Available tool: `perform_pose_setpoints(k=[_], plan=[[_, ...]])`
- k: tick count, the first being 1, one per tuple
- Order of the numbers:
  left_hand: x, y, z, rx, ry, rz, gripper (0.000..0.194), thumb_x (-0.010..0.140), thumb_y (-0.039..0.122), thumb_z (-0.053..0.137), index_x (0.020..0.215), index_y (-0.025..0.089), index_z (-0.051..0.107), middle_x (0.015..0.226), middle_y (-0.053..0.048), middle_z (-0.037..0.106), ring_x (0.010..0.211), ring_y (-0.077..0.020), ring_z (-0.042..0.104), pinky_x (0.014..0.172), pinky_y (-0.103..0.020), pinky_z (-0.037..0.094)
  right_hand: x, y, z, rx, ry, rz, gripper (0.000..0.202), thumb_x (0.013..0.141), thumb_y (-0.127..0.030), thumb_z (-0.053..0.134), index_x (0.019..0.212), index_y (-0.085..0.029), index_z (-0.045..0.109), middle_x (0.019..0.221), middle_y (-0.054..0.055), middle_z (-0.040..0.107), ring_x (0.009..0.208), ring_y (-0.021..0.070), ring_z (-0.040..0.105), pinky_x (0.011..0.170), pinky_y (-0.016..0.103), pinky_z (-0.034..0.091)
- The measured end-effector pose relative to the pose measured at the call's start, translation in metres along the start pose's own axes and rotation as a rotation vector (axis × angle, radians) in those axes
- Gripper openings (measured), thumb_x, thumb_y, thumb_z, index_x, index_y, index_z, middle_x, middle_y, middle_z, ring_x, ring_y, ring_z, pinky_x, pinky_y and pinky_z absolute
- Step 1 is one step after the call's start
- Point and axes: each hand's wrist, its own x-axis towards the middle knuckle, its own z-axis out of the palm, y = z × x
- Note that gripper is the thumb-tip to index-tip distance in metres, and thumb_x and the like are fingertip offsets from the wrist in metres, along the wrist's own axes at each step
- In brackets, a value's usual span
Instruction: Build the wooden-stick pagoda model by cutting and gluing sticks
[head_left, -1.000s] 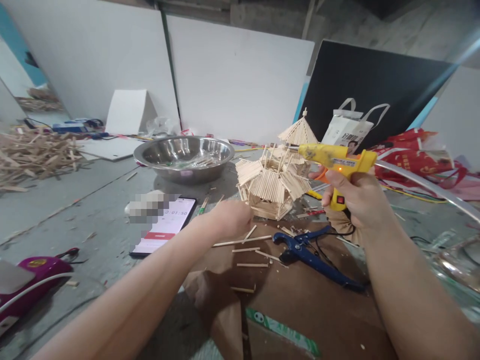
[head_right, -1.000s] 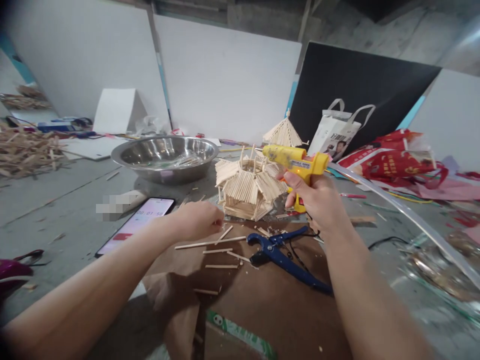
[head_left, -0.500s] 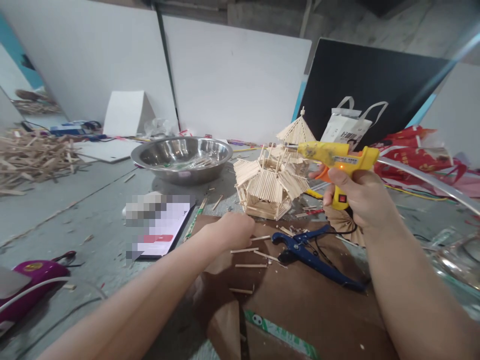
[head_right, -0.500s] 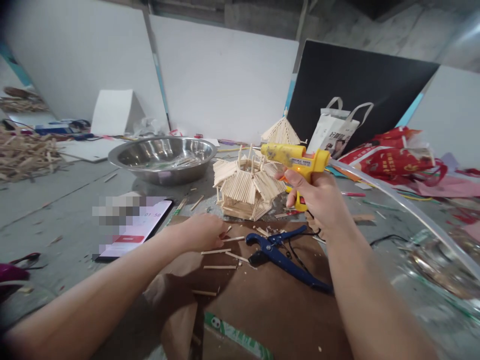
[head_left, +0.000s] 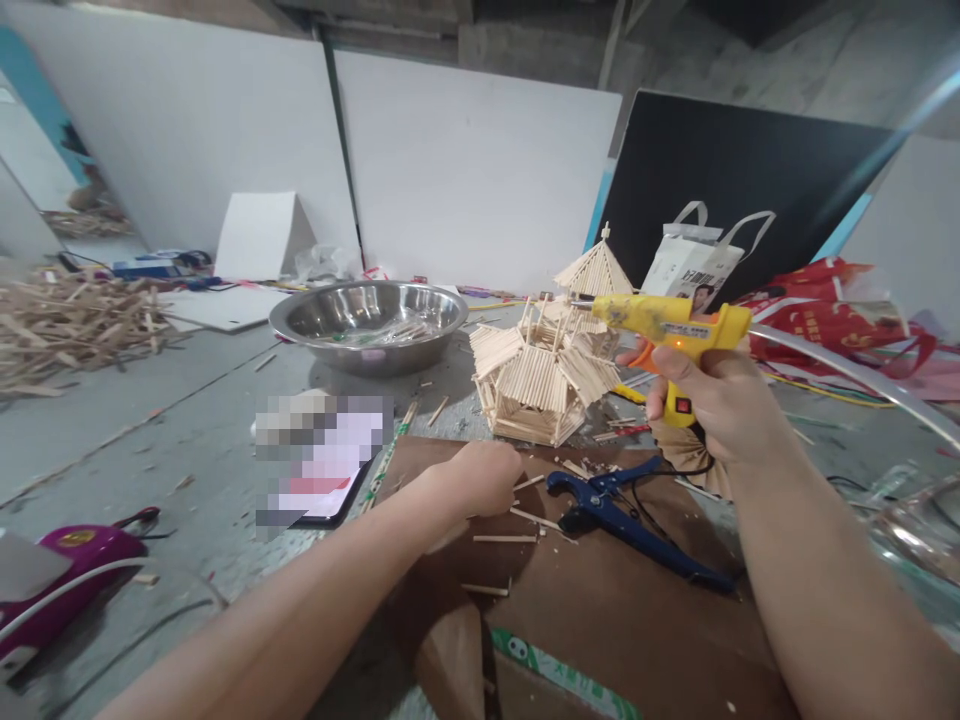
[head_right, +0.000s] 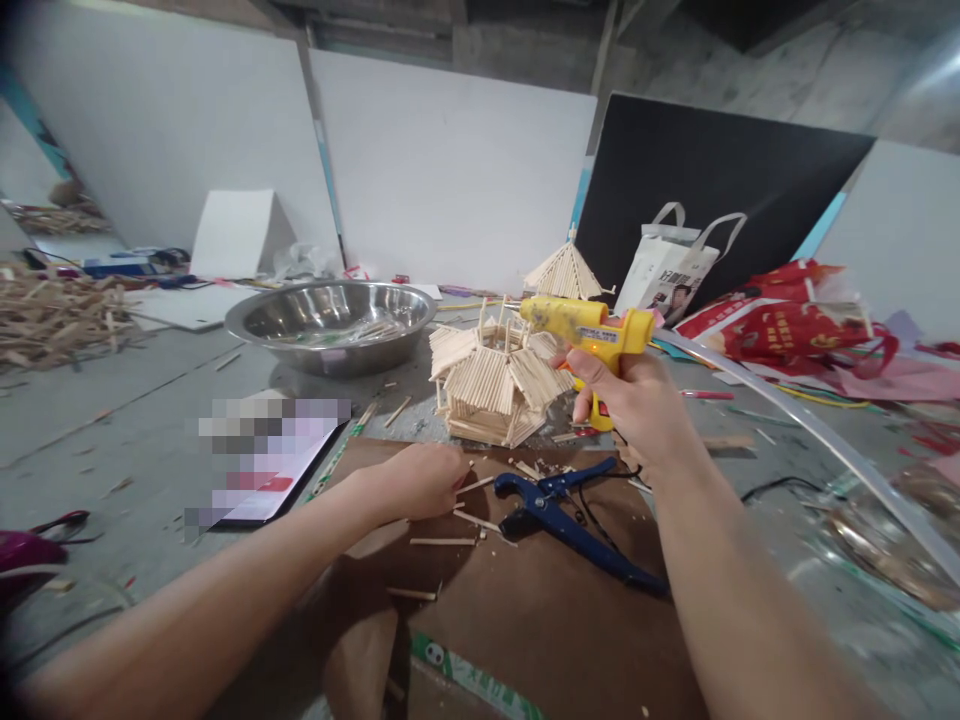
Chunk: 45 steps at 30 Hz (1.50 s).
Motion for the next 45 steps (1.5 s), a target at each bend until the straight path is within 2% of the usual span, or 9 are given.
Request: perform_pose_setpoints(k=[5, 8, 11, 14, 16, 18, 22, 28, 45], plan=[[-0.012, -0.021, -0.03, -0.311, 0.111, -0.092, 0.013, 0.064, 0.016, 0.044, 0.069, 0.017, 0.056, 0.061, -0.001, 0.058, 0.051, -0.0102, 0.049, 0.045, -0.02, 0.034, 0.0, 0.0, -0.001, 0.001, 0.008, -0.004, 0.02, 0.072, -0.038, 0.053, 0.082, -0.022, 0.056, 0.084, 0.003, 0.062, 0.036, 0.0083, 0.048, 0.037, 0.025, 0.036], [-0.025, -0.038, -0.051, -0.593, 0.0, -0.092, 0.016, 0.068, 0.016, 0.04, 0.078, 0.017, 0.052, 0.063, 0.001, 0.057, 0.042, -0.0062, 0.044, 0.041, -0.018, 0.031, 0.001, 0.001, -0.002, 0.001, -0.009, -0.011, 0.021, 0.073, -0.039, 0.053, 0.083, -0.021, 0.056, 0.084, 0.004, 0.062, 0.036, 0.0083, 0.049, 0.037, 0.024, 0.037], [-0.03, -0.047, -0.059, -0.694, 0.14, -0.091, 0.014, 0.073, 0.025, 0.043, 0.08, 0.017, 0.052, 0.064, 0.002, 0.054, 0.042, -0.0049, 0.04, 0.04, -0.018, 0.029, 0.001, 0.002, -0.002, -0.003, -0.013, -0.018, 0.021, 0.073, -0.037, 0.053, 0.084, -0.02, 0.055, 0.083, 0.003, 0.061, 0.037, 0.0075, 0.049, 0.037, 0.023, 0.037], [-0.024, -0.048, -0.054, -0.725, 0.281, -0.204, 0.026, 0.077, 0.037, 0.038, 0.07, 0.016, 0.05, 0.05, 0.003, 0.045, 0.037, -0.0051, 0.035, 0.037, -0.018, 0.026, 0.0, 0.002, -0.001, 0.009, -0.02, -0.024, 0.02, 0.073, -0.036, 0.053, 0.083, -0.019, 0.055, 0.083, 0.002, 0.06, 0.037, 0.0067, 0.049, 0.037, 0.022, 0.038], [-0.018, -0.048, -0.048, -0.746, 0.319, -0.299, 0.029, 0.078, 0.04, 0.036, 0.066, 0.016, 0.047, 0.043, 0.005, 0.04, 0.031, -0.0052, 0.034, 0.034, -0.018, 0.024, 0.0, 0.002, 0.0, 0.023, -0.018, -0.028, 0.019, 0.073, -0.035, 0.054, 0.083, -0.018, 0.056, 0.084, 0.002, 0.06, 0.037, 0.0064, 0.049, 0.037, 0.022, 0.039], [-0.011, -0.048, -0.04, -0.786, 0.32, -0.34, 0.028, 0.079, 0.04, 0.034, 0.071, 0.017, 0.046, 0.044, 0.004, 0.044, 0.027, -0.0053, 0.034, 0.031, -0.018, 0.022, 0.0, 0.002, 0.0, 0.028, -0.007, -0.033, 0.019, 0.073, -0.034, 0.054, 0.083, -0.018, 0.056, 0.083, 0.003, 0.06, 0.037, 0.0062, 0.049, 0.037, 0.022, 0.039], [-0.003, -0.05, -0.029, -0.828, 0.328, -0.34, 0.024, 0.08, 0.037, 0.031, 0.076, 0.018, 0.045, 0.054, 0.002, 0.055, 0.025, -0.0048, 0.037, 0.028, -0.016, 0.023, 0.0, 0.003, -0.001, 0.023, 0.004, -0.044, 0.02, 0.073, -0.035, 0.054, 0.083, -0.018, 0.057, 0.081, 0.002, 0.06, 0.036, 0.0064, 0.049, 0.037, 0.023, 0.039], [0.004, -0.049, -0.022, -0.826, 0.386, -0.328, 0.022, 0.08, 0.035, 0.031, 0.076, 0.017, 0.044, 0.061, 0.0, 0.059, 0.026, -0.0051, 0.04, 0.026, -0.016, 0.026, 0.002, 0.005, -0.001, 0.024, -0.006, -0.05, 0.019, 0.073, -0.035, 0.054, 0.082, -0.018, 0.056, 0.081, 0.002, 0.06, 0.036, 0.0067, 0.049, 0.036, 0.023, 0.04], [0.011, -0.041, -0.02, -0.966, 0.41, -0.342, 0.014, 0.08, 0.024, 0.031, 0.073, 0.017, 0.041, 0.062, 0.0, 0.058, 0.026, -0.0055, 0.042, 0.026, -0.017, 0.032, 0.0, 0.001, 0.001, 0.025, 0.013, -0.019, 0.021, 0.071, -0.037, 0.055, 0.079, -0.018, 0.056, 0.078, 0.002, 0.06, 0.034, 0.0069, 0.049, 0.035, 0.022, 0.037]])
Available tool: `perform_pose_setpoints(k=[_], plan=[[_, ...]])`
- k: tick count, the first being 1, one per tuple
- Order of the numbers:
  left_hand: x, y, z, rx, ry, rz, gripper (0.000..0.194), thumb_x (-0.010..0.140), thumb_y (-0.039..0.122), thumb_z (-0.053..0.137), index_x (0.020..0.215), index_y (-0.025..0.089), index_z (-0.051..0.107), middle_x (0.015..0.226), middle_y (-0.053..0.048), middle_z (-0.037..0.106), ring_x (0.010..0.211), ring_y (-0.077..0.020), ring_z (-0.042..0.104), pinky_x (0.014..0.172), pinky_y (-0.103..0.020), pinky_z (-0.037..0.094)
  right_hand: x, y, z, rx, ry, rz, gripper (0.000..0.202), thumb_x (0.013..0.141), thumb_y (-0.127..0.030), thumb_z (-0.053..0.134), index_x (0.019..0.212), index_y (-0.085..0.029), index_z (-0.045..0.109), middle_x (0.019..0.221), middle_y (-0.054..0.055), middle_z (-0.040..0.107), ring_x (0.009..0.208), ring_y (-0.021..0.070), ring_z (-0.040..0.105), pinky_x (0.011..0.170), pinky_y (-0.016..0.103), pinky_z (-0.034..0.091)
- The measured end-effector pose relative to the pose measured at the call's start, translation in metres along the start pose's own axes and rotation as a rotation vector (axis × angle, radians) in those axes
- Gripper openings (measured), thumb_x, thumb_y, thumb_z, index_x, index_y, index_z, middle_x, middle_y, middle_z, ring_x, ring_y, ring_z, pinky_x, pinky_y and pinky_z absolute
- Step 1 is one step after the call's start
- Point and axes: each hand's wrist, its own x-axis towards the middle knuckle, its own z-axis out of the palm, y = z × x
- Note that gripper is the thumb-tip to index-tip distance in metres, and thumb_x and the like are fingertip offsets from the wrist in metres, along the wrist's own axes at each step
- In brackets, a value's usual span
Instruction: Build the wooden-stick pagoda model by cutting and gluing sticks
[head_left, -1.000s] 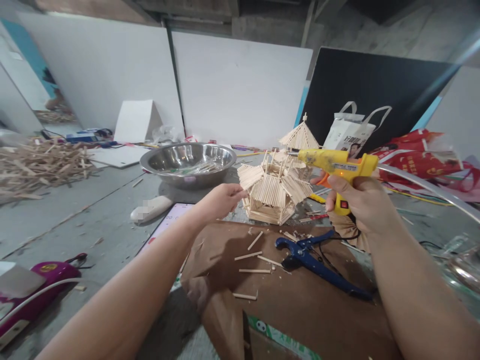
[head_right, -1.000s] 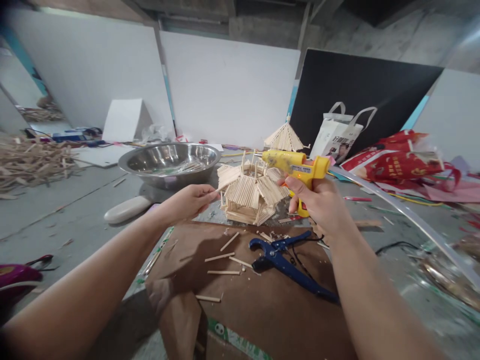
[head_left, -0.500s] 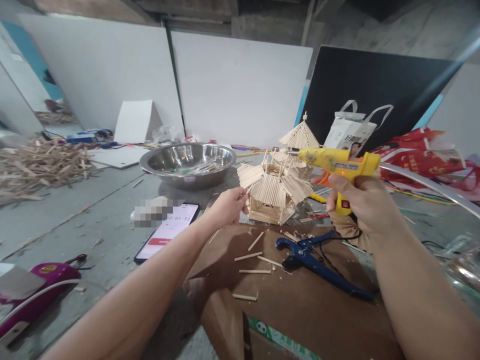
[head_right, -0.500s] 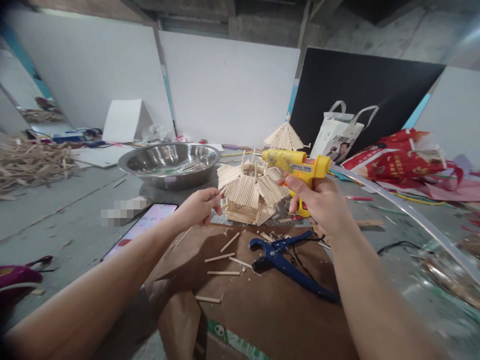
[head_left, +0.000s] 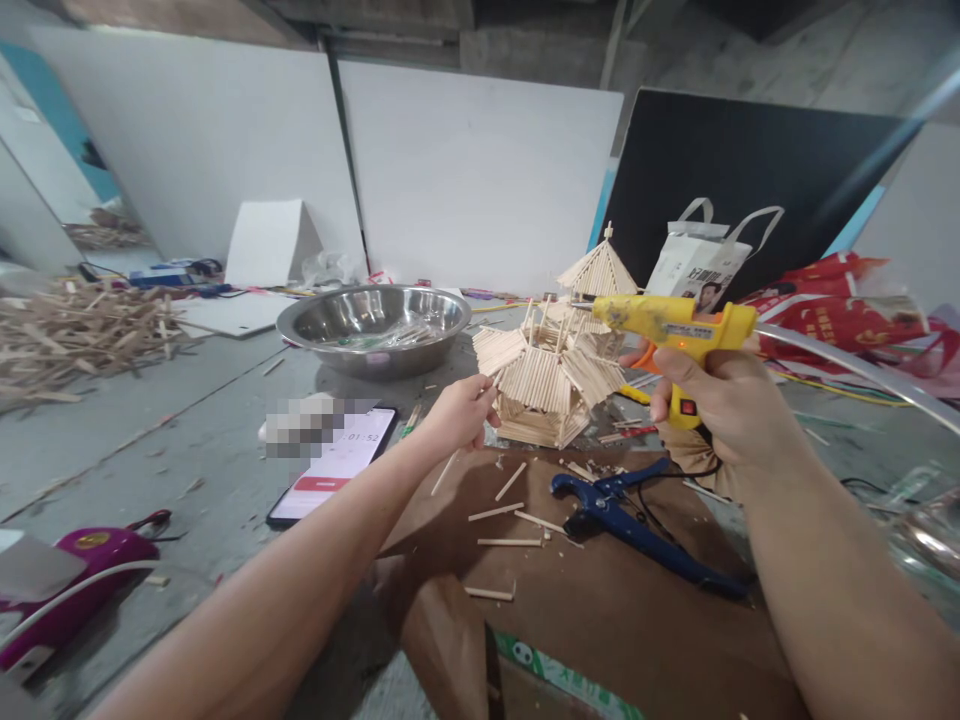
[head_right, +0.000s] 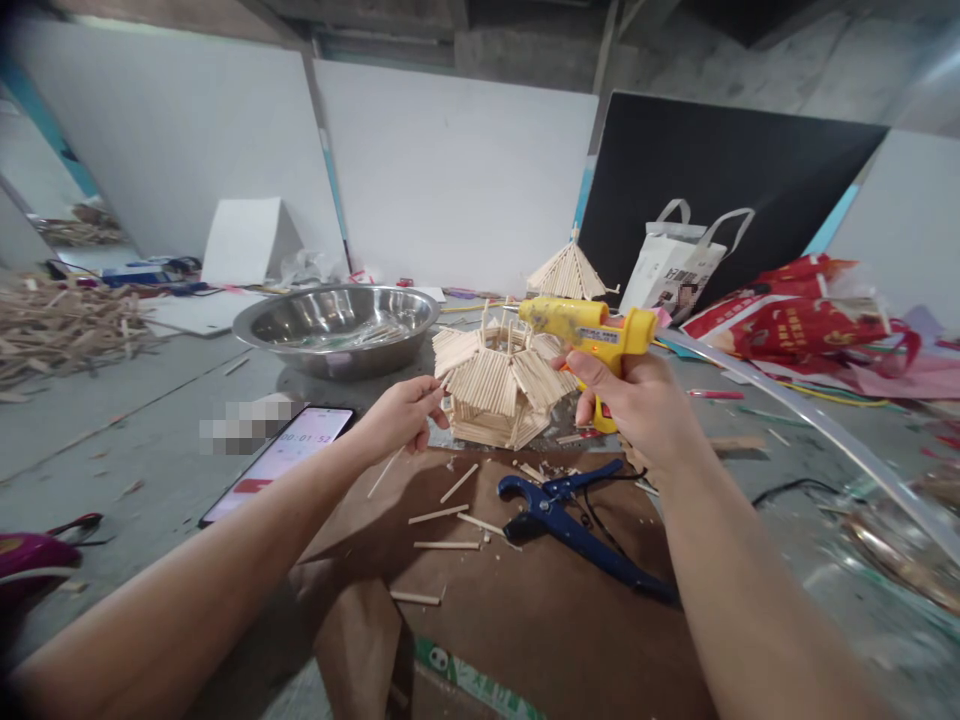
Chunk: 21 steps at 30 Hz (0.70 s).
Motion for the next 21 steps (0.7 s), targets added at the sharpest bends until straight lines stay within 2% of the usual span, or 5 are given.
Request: perform_pose_setpoints(k=[13, 21], plan=[[0.0019, -0.0054, 0.0004, 0.113, 0.032, 0.056, 0.015, 0.079, 0.028, 0.034, 0.073, 0.017, 0.042, 0.067, -0.001, 0.061, 0.028, -0.0044, 0.044, 0.029, -0.016, 0.034, 0.0007, -0.0016, 0.002, 0.007, -0.011, 0.014, 0.023, 0.071, -0.037, 0.055, 0.081, -0.017, 0.055, 0.08, 0.003, 0.06, 0.035, 0.0065, 0.048, 0.035, 0.022, 0.036], [0.0008, -0.0022, 0.0025, 0.06, 0.038, 0.021, 0.013, 0.078, 0.025, 0.033, 0.072, 0.017, 0.041, 0.067, -0.001, 0.06, 0.028, -0.0054, 0.044, 0.028, -0.017, 0.035, -0.0005, -0.0018, 0.002, 0.011, -0.011, 0.028, 0.023, 0.071, -0.037, 0.055, 0.082, -0.018, 0.055, 0.079, 0.003, 0.06, 0.036, 0.0072, 0.049, 0.036, 0.023, 0.036]])
